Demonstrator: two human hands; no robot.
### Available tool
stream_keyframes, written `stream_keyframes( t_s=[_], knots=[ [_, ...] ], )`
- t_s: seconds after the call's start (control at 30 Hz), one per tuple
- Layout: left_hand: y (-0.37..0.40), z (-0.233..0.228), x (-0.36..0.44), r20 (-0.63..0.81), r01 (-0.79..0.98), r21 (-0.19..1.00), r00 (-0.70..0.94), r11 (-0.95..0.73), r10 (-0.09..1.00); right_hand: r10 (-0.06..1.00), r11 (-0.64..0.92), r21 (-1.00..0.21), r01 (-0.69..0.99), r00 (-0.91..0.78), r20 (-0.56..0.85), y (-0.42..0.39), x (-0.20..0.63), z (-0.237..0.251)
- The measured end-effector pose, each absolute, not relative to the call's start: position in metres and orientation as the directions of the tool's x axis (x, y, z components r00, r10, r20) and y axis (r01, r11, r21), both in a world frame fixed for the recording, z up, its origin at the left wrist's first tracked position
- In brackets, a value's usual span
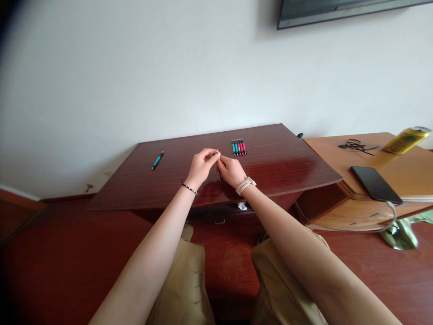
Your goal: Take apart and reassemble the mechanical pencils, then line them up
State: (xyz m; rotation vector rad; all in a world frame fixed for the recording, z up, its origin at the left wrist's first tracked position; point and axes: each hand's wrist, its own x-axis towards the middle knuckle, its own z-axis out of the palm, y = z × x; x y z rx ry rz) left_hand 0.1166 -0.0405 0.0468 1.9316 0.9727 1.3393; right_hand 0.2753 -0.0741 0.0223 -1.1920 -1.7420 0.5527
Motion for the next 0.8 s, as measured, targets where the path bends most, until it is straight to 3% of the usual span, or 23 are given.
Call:
stream_keyframes(
  t_s=[0.5, 0.8],
  knots=[
    [-0.040, 0.041, 0.114, 0.488, 0.138, 0.839, 0.238, -0.527, 0.840, 0.888, 0.455, -0.850, 0.267, -0.207, 0.410, -0.071, 0.283, 0.020],
    [-0.043, 0.041, 0.117, 0.450, 0.097, 0.870, 0.248, -0.484, 0.858, 0.866, 0.497, -0.752, 0.432, -0.305, 0.397, -0.073, 0.300, 0.016]
  ],
)
